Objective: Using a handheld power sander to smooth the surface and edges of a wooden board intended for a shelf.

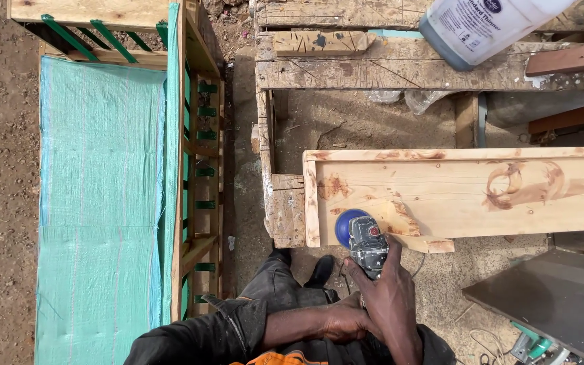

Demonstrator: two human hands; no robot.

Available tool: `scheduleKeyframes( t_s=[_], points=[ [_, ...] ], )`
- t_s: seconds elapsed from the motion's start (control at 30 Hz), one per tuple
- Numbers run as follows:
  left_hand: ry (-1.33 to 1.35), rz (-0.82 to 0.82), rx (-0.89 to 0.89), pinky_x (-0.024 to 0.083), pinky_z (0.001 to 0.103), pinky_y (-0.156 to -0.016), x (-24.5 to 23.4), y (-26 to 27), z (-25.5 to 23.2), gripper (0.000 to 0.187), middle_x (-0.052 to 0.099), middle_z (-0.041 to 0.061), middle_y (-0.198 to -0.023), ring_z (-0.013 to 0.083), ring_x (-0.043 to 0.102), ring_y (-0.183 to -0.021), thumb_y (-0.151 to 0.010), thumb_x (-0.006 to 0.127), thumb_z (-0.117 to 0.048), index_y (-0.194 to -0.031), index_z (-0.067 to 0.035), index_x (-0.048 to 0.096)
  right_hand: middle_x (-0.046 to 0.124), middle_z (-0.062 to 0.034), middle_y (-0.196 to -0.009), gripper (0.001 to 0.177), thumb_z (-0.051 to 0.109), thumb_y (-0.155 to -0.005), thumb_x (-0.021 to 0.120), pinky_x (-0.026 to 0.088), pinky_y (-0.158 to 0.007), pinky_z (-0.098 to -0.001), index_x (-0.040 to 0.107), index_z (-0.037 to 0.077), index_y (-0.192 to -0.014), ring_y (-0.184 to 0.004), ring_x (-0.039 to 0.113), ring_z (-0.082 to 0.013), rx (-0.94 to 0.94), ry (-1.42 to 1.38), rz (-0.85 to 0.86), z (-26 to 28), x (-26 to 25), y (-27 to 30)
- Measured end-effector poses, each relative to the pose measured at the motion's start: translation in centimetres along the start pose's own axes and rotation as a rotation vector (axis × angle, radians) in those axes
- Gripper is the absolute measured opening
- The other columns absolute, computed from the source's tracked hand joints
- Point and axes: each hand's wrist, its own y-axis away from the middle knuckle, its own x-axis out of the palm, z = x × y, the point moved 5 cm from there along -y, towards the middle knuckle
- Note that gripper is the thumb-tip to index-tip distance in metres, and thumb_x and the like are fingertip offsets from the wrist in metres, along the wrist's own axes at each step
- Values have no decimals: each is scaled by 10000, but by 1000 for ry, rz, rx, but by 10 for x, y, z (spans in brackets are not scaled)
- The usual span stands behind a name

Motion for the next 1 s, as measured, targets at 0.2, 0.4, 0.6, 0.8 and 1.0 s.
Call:
scheduleKeyframes(
  t_s=[0.2, 0.4, 0.6, 0.8, 1.0],
  points=[
    [-73, -55, -100, 190, 239, -225, -4, 28, -17, 922, 372, 34, -415, 53, 289, -252, -623, 808, -148, -1418, -67, 348, 729, -179, -1210, 853, 571, -835, 688, 643, -793, -487, 307, 181, -1492, -959, 773, -388, -27, 51, 55, -4, 13, -7],
    [-102, -26, -36, 148, 245, -226, -13, 21, -10, 439, 396, 66, -429, 72, 270, -234, -698, 758, -163, -1034, 51, 573, 732, -193, -1184, 853, 559, -845, 696, 634, -770, -521, 300, 191, -1505, -935, 765, -418, -59, 88, 44, 3, 17, -7],
    [-214, 96, -105, 140, 243, -207, -18, -3, 9, 480, 319, 38, -348, 104, 277, -173, -758, 761, -286, -461, -119, 423, 721, -204, -1211, 826, 583, -848, 679, 567, -824, -545, 328, 201, -1491, -1030, 712, -467, -55, 110, 26, 13, 13, -4],
    [-89, -87, -49, 160, 249, -219, -16, 13, -16, 633, 382, 55, -405, 66, 275, -224, -658, 784, -166, -1141, 96, 470, 706, -227, -1230, 828, 584, -828, 702, 542, -842, -565, 334, 248, -1489, -1059, 684, -495, -30, 83, 33, 13, 14, -13],
    [210, -104, 49, 221, 206, -229, -24, -14, -5, 1021, 637, 16, -655, 5, 364, -277, -605, 766, 33, -1521, -92, 331, 705, -189, -1248, 801, 555, -836, 697, 548, -829, -546, 351, 229, -1482, -1060, 702, -443, -36, 22, 30, 25, 12, -15]
  ],
)
